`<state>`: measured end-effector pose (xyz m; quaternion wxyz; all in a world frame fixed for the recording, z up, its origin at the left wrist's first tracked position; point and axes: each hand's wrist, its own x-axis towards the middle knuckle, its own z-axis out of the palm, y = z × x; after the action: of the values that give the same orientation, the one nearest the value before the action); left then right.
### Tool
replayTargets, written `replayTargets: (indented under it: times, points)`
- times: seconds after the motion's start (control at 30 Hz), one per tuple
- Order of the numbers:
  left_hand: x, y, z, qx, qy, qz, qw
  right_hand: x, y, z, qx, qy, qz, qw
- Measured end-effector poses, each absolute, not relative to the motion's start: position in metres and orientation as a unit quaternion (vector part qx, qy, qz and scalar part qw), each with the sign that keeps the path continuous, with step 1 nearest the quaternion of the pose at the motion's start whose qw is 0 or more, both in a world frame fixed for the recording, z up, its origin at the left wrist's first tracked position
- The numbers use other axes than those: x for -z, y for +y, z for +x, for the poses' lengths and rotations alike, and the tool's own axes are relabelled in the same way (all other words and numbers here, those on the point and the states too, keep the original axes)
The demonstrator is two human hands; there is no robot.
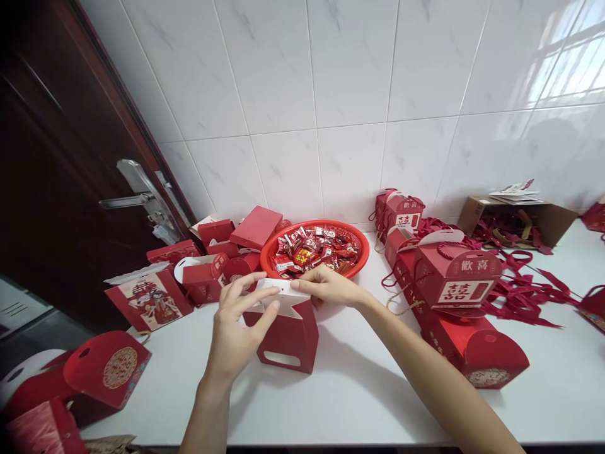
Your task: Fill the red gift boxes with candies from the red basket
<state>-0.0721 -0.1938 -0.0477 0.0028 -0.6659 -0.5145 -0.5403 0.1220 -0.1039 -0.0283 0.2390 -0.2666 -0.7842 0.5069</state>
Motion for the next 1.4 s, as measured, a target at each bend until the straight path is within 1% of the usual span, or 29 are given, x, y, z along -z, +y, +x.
replayTargets:
  times: [0.07,0.13,0.17,0.2,0.23,0.3,0.37,0.5,0.57,0.67,0.77,0.97,1.03,1.13,1.2,1.33,1.4]
  points:
    - [0.051,-0.189,-0.075,0.530,-0.516,-0.672,-0.038,0.024,-0.092,0.130,-0.443,-0.811,-0.280,0.262]
    - [0.054,-0.187,-0.075,0.529,-0.519,-0.666,-0.080,0.019,-0.075,0.143,-0.321,-0.825,-0.344,0.313]
    - [0.056,-0.187,-0.074,0.532,-0.521,-0.661,-0.092,0.017,-0.065,0.151,-0.252,-0.824,-0.392,0.324]
    - [0.058,-0.187,-0.073,0.537,-0.524,-0.655,-0.096,0.015,-0.055,0.159,-0.196,-0.819,-0.441,0.310]
    - [0.060,-0.188,-0.070,0.542,-0.525,-0.649,-0.096,0.015,-0.046,0.166,-0.163,-0.820,-0.481,0.263]
    - [0.063,-0.188,-0.063,0.552,-0.524,-0.643,-0.090,0.016,-0.031,0.176,-0.158,-0.827,-0.519,0.150]
    - [0.064,-0.187,-0.056,0.558,-0.516,-0.644,-0.086,0.020,-0.022,0.177,-0.165,-0.835,-0.519,0.079]
    - [0.061,-0.184,-0.046,0.543,-0.502,-0.665,-0.107,0.031,-0.013,0.161,-0.130,-0.835,-0.534,0.021]
    - [0.058,-0.182,-0.048,0.538,-0.500,-0.668,-0.125,0.035,-0.008,0.153,-0.125,-0.824,-0.552,0.011]
    - [0.051,-0.177,-0.059,0.552,-0.494,-0.655,-0.148,0.040,-0.003,0.148,-0.129,-0.819,-0.557,0.042]
    - [0.046,-0.166,-0.073,0.592,-0.480,-0.625,-0.168,0.043,0.000,0.150,-0.146,-0.818,-0.548,0.093]
    - [0.030,-0.136,-0.088,0.657,-0.453,-0.545,-0.255,0.043,-0.003,0.159,-0.185,-0.778,-0.545,0.251]
    - [0.025,-0.125,-0.086,0.651,-0.455,-0.534,-0.292,0.044,-0.006,0.159,-0.262,-0.756,-0.510,0.316]
    - [0.023,-0.108,-0.077,0.609,-0.457,-0.548,-0.346,0.044,-0.008,0.156,-0.445,-0.694,-0.407,0.394]
    - [0.025,-0.096,-0.070,0.583,-0.451,-0.558,-0.381,0.045,-0.008,0.153,-0.499,-0.655,-0.394,0.407]
    - [0.033,-0.074,-0.061,0.549,-0.442,-0.542,-0.458,0.045,-0.008,0.150,-0.491,-0.622,-0.472,0.386]
    - [0.036,-0.065,-0.061,0.536,-0.439,-0.523,-0.496,0.046,-0.008,0.150,-0.492,-0.616,-0.484,0.380]
